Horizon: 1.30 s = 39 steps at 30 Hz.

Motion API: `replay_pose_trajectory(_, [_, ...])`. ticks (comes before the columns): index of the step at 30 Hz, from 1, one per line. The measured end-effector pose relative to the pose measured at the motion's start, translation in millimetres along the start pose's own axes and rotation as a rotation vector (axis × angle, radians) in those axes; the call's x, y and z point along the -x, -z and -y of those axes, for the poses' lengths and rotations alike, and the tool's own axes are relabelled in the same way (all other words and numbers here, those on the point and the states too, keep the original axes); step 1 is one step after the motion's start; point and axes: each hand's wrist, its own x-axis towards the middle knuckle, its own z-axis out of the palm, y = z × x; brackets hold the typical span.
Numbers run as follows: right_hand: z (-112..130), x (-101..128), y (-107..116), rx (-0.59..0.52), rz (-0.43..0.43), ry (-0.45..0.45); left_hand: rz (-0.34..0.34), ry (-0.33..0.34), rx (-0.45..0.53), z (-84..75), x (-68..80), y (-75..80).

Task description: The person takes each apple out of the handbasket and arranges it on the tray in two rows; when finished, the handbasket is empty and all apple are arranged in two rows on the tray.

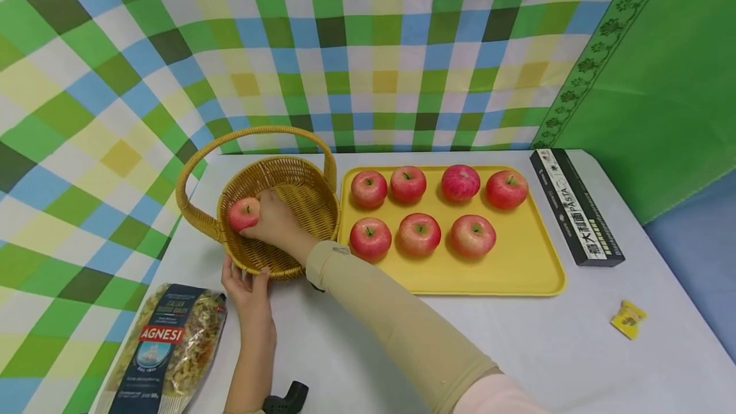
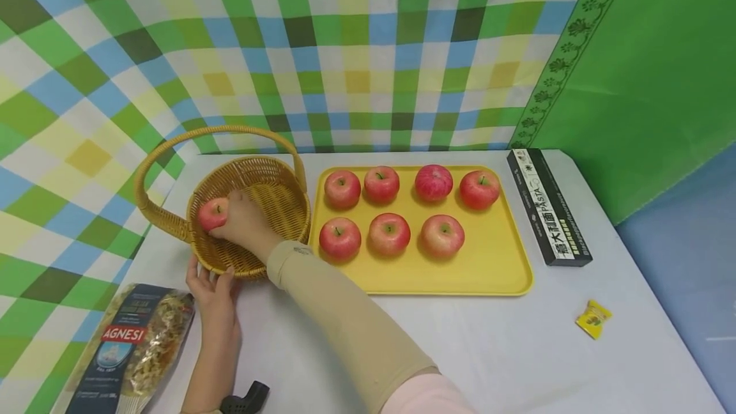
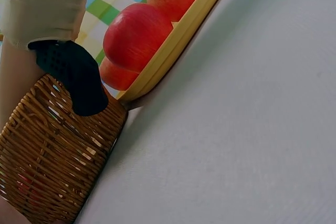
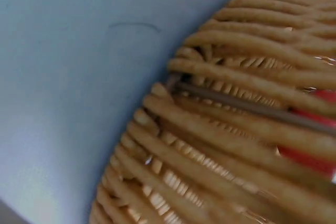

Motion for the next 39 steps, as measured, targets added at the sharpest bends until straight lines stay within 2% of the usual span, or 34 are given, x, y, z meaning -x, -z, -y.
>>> replay_pose_trajectory(7, [-3.3,10.2,15.2,0.020,0.006,0.019,0.008,-0.011,-0.018,2.8,-0.4,0.1])
replay_pose_trajectory(12, [-8.0,23.3,43.7,-0.086,-0.009,0.073,0.013,-0.007,-0.039,2.4,-0.7,-0.2])
replay_pose_trajectory(17, [-13.3,46.2,89.9,-0.176,-0.048,0.124,0.005,-0.004,-0.043,4.6,-1.6,-2.7])
replay_pose_trajectory(22, [-30.1,81.1,158.6,-0.269,-0.101,0.140,0.014,0.006,-0.024,6.1,-2.8,-6.3])
replay_pose_trajectory(26, [-54.4,117.6,212.0,-0.330,-0.187,0.081,0.008,0.015,-0.023,6.9,-3.3,-6.5])
replay_pose_trajectory(29, [-79.3,147.0,242.8,-0.311,-0.288,0.024,0.015,0.011,-0.018,7.1,-3.7,-5.8])
replay_pose_trajectory(34, [-124.6,195.3,277.0,-0.248,-0.433,-0.071,0.026,0.007,-0.005,5.9,-4.0,-3.2])
replay_pose_trajectory(39, [-162.8,237.7,301.6,-0.150,-0.484,-0.234,0.007,0.027,-0.007,3.8,-3.2,-0.5])
